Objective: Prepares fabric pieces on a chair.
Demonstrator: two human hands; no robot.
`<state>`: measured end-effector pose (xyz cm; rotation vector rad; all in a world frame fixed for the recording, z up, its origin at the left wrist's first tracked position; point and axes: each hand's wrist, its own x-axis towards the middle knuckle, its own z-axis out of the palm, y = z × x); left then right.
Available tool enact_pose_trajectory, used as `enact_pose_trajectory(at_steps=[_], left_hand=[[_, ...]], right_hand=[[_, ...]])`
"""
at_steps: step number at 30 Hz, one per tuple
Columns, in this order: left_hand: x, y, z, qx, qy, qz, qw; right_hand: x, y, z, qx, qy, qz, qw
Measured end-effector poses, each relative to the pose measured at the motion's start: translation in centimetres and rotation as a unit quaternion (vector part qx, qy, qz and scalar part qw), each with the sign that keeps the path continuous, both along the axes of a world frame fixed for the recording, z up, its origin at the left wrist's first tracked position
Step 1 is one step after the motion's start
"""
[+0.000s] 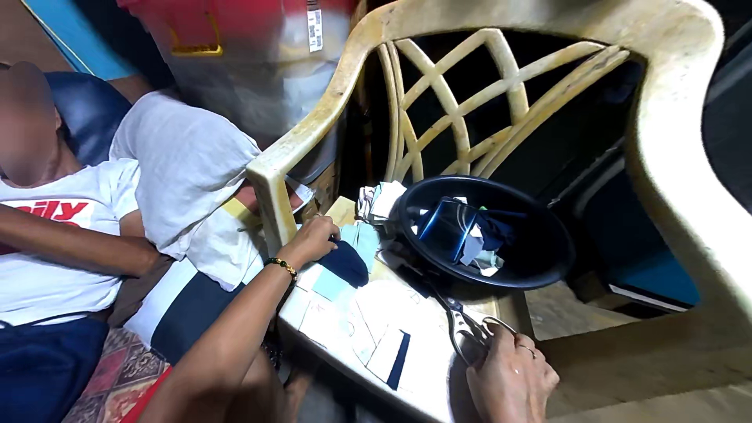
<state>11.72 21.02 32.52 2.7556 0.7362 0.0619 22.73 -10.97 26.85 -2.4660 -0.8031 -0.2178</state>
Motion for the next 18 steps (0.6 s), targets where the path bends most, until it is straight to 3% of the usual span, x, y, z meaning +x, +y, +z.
enact_pose_trajectory(at_steps=[3, 11, 18], left_hand=[[-0.1, 0.3, -0.4, -0.017, -0.016, 0.015, 1.000], [0.5, 0.9, -0.8, -0.038, 0.056, 0.068, 0.995], [0.6, 0.2, 0.2, -0.047, 0.021, 0.107, 0.993]], right_hand=[[-0.2, -0.3, 0.7, -0.020, 0.023, 0.021, 0.999], [-0.2, 0.0, 0.7, -0.048, 0.026, 0.007, 0.998], [0.1, 0.1, 0.0, -0.043, -0.001, -0.008, 0.999]])
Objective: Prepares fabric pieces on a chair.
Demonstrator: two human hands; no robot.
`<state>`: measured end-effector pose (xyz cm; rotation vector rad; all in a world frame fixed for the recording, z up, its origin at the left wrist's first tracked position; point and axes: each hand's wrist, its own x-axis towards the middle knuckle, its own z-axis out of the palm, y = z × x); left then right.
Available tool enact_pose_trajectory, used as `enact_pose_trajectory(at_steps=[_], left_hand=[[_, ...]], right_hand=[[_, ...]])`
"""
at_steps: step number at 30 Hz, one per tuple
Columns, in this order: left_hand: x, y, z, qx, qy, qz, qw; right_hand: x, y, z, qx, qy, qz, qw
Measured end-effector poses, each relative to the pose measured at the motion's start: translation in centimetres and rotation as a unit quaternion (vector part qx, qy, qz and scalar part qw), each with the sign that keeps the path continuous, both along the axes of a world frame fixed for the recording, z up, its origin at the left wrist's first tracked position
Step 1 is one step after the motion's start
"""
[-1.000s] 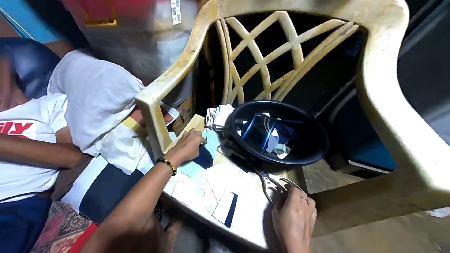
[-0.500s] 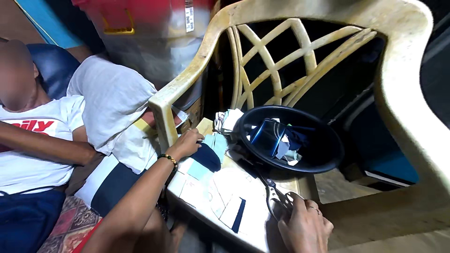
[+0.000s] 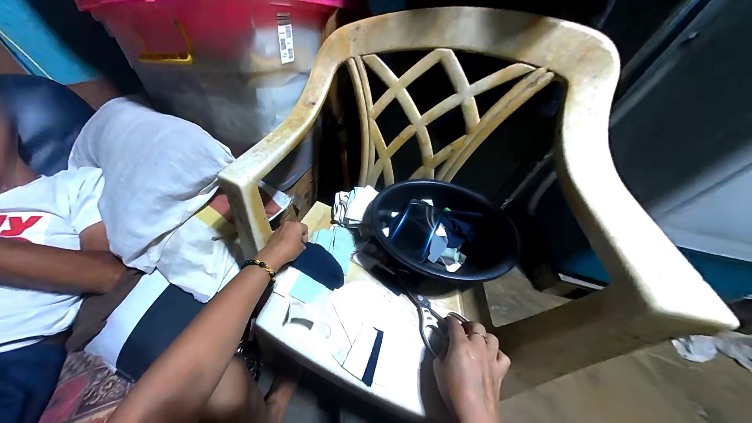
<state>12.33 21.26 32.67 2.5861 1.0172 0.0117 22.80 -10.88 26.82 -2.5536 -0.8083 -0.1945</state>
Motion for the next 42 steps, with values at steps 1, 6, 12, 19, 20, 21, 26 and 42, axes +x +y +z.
enact_pose_trajectory(at_steps=[1, 6, 12, 19, 20, 21, 26, 42], left_hand=[[0.0, -0.2, 0.0, 0.002, -0.013, 0.007, 1.000], [-0.3, -0.7, 0.0, 0.050, -0.016, -0.003, 0.999], [-0.8, -1.1, 0.1, 0.102, 0.004, -0.040, 0.994], [-1.7, -1.4, -0.1, 0.145, -0.129, -0.073, 0.978], [-1.9, -1.5, 0.1, 0.132, -0.133, -0.072, 0.980], [-2.1, -1.5, 0.2, 0.111, -0.131, -0.062, 0.983], [-2.7, -1.7, 0.0, -0.031, -0.205, 0.022, 0.978], [-3.8, -4.1, -3.8, -0.302, -0.531, 0.043, 0.791]], right_hand=[[0.0, -0.1, -0.1, 0.001, -0.002, 0.000, 1.000], [0.0, -0.2, -0.2, 0.012, 0.001, 0.003, 1.000], [-0.1, -0.3, -0.4, 0.023, -0.011, 0.009, 1.000], [-0.3, -0.3, -0.4, 0.081, -0.038, 0.015, 0.996], [-0.6, -0.1, -0.3, 0.123, -0.071, 0.040, 0.989], [-1.3, 0.3, -0.2, 0.164, -0.105, 0.075, 0.978], [-6.6, 5.0, 0.5, 0.205, -0.039, 0.330, 0.920], [-6.2, 13.2, 2.3, 0.045, 0.064, 0.409, 0.909]])
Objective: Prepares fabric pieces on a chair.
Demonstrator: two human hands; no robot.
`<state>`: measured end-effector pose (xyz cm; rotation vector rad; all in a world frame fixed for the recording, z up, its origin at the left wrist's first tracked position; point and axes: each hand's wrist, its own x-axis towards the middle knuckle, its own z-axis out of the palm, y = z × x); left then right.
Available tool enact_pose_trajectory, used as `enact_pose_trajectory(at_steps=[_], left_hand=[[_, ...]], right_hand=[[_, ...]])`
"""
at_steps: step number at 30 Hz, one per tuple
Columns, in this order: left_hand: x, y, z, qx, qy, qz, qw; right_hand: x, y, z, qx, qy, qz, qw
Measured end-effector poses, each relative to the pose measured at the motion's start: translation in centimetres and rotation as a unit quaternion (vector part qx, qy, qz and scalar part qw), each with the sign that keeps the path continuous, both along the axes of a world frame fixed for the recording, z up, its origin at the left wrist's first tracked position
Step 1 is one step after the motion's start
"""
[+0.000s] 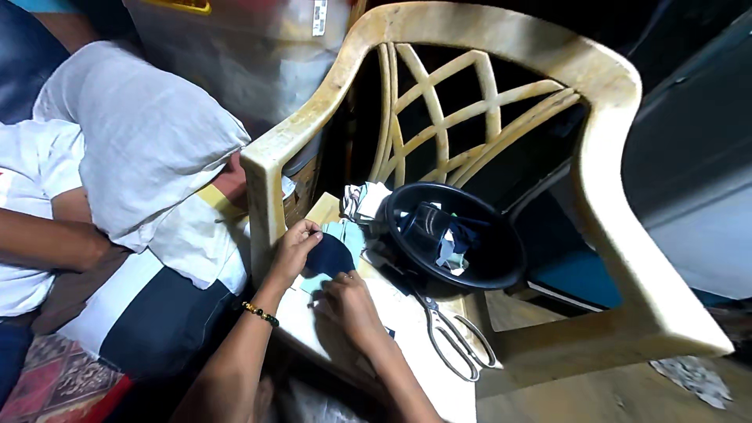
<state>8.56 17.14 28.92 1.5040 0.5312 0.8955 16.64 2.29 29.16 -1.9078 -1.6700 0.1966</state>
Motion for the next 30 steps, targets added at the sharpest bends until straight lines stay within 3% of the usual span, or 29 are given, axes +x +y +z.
enact_pose_trajectory(at_steps=[3, 6, 8, 10, 12, 16, 25, 30], left_hand=[[-0.1, 0.2, 0.0, -0.062, -0.043, 0.000, 0.997], [-0.4, -0.1, 0.6, -0.082, -0.055, 0.022, 0.995], [-0.5, -0.6, 1.1, -0.098, -0.058, 0.021, 0.993], [-0.6, -1.2, 1.7, -0.121, -0.069, -0.003, 0.990], [-0.7, -1.7, 2.3, -0.151, -0.098, -0.046, 0.983], [-1.4, -2.2, 2.7, -0.168, -0.142, -0.121, 0.968], [-3.2, -3.3, 3.5, -0.119, -0.058, -0.126, 0.983], [-4.2, -4.9, 4.2, -0.146, -0.033, -0.266, 0.952]], right_hand=[[2.2, -0.7, 2.4, 0.026, 0.076, -0.048, 0.996], [5.2, 0.1, 2.6, 0.069, 0.039, -0.152, 0.985], [6.5, 0.9, 2.3, 0.040, 0.009, -0.179, 0.983], [7.0, 1.2, 2.0, 0.041, 0.037, -0.140, 0.989], [6.4, 1.0, 2.0, 0.076, 0.162, -0.063, 0.982], [4.7, -0.1, 2.6, 0.090, 0.396, 0.080, 0.910], [3.0, -5.0, 4.0, 0.081, 0.491, 0.015, 0.867], [2.4, -7.7, 3.1, 0.107, 0.554, 0.007, 0.826]])
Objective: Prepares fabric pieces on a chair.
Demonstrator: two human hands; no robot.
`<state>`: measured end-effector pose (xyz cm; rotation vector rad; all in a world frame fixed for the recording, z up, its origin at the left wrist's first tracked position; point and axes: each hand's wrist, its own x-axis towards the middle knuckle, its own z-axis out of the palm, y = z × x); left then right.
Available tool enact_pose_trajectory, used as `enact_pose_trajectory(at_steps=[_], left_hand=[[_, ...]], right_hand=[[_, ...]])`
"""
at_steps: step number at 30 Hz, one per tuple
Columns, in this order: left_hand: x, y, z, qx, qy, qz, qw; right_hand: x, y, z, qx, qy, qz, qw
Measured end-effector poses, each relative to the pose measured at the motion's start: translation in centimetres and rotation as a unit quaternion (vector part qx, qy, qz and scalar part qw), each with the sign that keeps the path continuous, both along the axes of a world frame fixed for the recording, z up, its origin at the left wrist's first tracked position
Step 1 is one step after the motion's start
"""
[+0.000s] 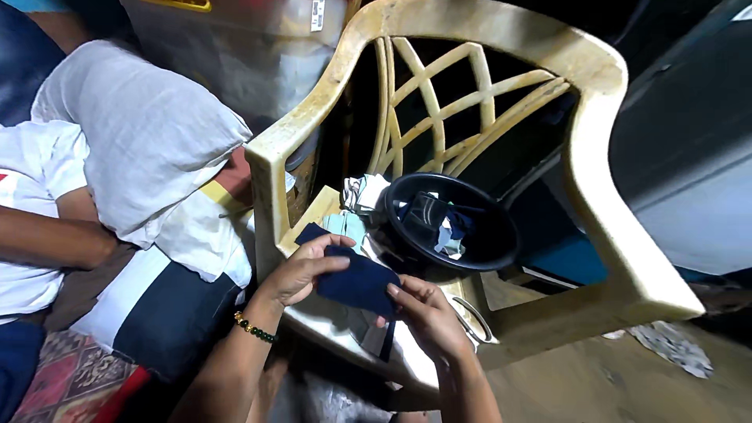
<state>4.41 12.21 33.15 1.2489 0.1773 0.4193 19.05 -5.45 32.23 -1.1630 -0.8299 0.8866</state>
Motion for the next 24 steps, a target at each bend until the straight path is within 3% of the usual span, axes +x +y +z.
enact_pose_trajectory(at_steps=[4, 12, 17, 20, 24], left_hand=[[0.2, -0.6, -0.6, 0.042, -0.007, -0.073, 0.996], [0.5, -2.6, -0.1, 0.161, 0.079, 0.062, 0.982], [0.5, -3.2, 0.1, 0.260, 0.047, 0.063, 0.962], [0.5, -3.6, 0.4, 0.261, 0.021, 0.034, 0.964], [0.6, -3.4, 0.0, 0.217, -0.066, -0.117, 0.967]], right_hand=[[-0.6, -1.8, -0.7, 0.002, 0.001, -0.042, 0.999], [-0.9, -4.3, -1.9, 0.015, -0.070, -0.146, 0.987], [-0.6, -5.4, -2.4, 0.015, -0.069, -0.151, 0.986], [-0.1, -6.1, -3.5, 0.050, -0.092, -0.141, 0.984], [0.6, -6.4, -4.1, 0.127, -0.114, -0.061, 0.983]])
